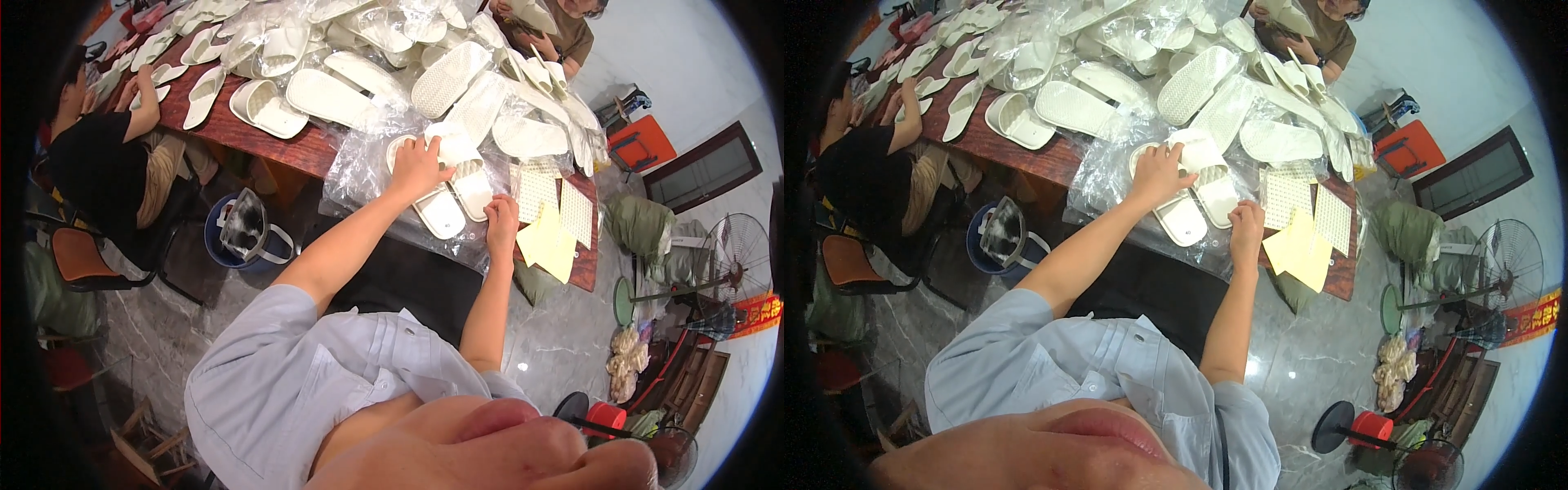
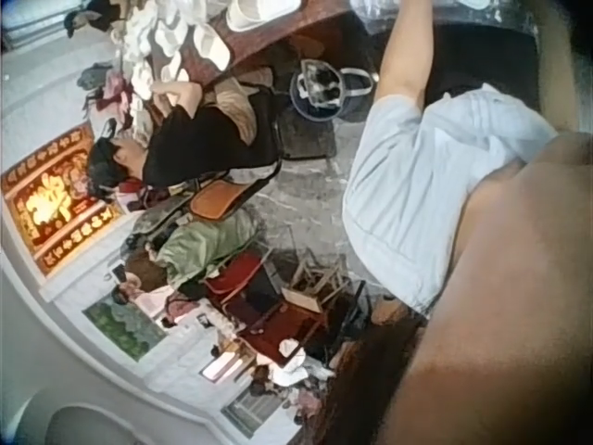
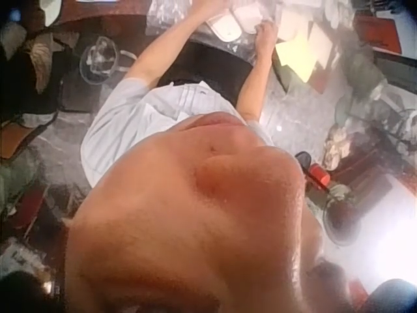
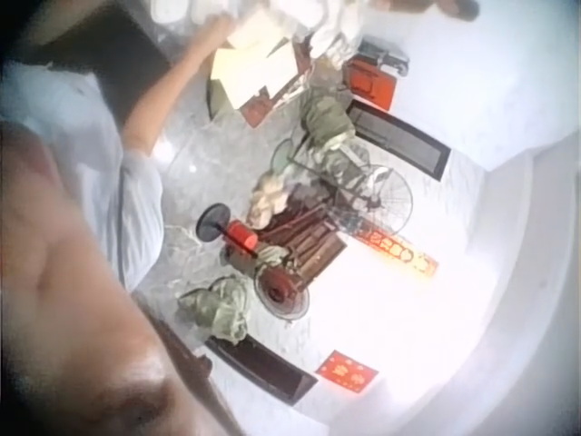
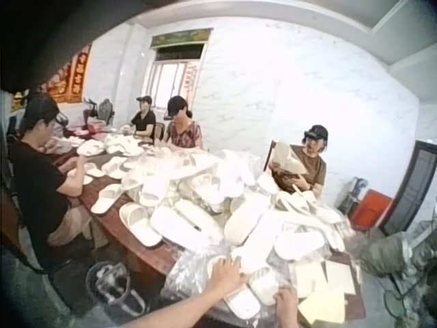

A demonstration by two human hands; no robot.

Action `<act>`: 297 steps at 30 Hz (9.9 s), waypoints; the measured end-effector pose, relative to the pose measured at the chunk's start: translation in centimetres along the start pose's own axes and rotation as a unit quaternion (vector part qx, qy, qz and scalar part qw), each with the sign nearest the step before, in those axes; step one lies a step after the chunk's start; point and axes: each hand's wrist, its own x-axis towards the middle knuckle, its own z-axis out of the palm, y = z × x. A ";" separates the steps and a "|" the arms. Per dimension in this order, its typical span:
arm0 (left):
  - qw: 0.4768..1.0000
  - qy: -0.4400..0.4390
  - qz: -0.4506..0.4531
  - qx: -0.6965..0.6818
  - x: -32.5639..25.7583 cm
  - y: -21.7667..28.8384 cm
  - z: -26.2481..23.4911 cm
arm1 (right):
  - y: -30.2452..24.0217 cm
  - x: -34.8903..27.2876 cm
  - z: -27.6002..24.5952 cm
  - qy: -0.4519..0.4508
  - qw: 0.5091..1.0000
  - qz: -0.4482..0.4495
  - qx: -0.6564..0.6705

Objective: The recorder sorts white slipper components and places them into a large plastic bag at a workstation.

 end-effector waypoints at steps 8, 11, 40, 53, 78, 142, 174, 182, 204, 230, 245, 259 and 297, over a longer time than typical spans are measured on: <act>1.000 0.013 0.008 0.001 0.0 0.0 0.2 | 0.2 -0.6 0.2 0.048 0.998 -0.026 0.028; 1.000 0.022 0.008 -0.003 0.0 0.0 0.2 | 0.4 -0.7 0.4 0.076 0.996 -0.045 0.015; 0.999 0.038 0.022 0.007 0.4 -0.4 0.7 | 1.0 -0.7 0.7 0.043 0.997 -0.053 0.040; 0.999 0.028 0.013 0.024 -0.1 -0.4 0.6 | 0.5 -0.8 1.0 0.035 0.998 -0.038 0.027; 1.000 0.017 0.009 0.016 0.1 -0.2 -0.1 | 0.2 -0.6 1.3 0.048 0.998 -0.041 -0.021; 0.996 0.081 0.007 -0.028 -0.1 -0.2 1.4 | 0.5 -0.3 0.8 0.027 0.994 -0.062 -0.084; 0.998 0.054 -0.003 -0.028 -0.1 0.1 1.1 | 2.7 0.1 0.2 -0.045 0.994 0.026 0.092; 0.998 0.042 -0.006 -0.043 -0.3 0.2 0.9 | 1.9 0.2 0.2 -0.026 0.999 -0.025 -0.022; 0.935 0.241 -0.051 -0.255 0.3 -1.1 0.9 | 2.1 0.6 1.0 -0.049 0.998 -0.008 -0.028; 0.913 0.198 -0.135 -0.331 7.7 -40.2 -34.8 | 0.9 0.2 0.0 -0.083 0.986 -0.034 -0.141; 0.995 0.034 -0.083 0.046 4.2 -35.6 -19.5 | 0.9 0.3 -0.2 -0.083 0.983 -0.038 -0.157; 0.946 0.166 -0.112 -0.255 8.7 -35.3 -30.7 | 1.2 0.1 -0.1 -0.048 0.985 -0.052 -0.155; 0.963 -0.078 0.199 -0.163 3.6 -6.5 -17.6 | 0.7 0.2 1.6 -0.039 0.989 -0.016 -0.139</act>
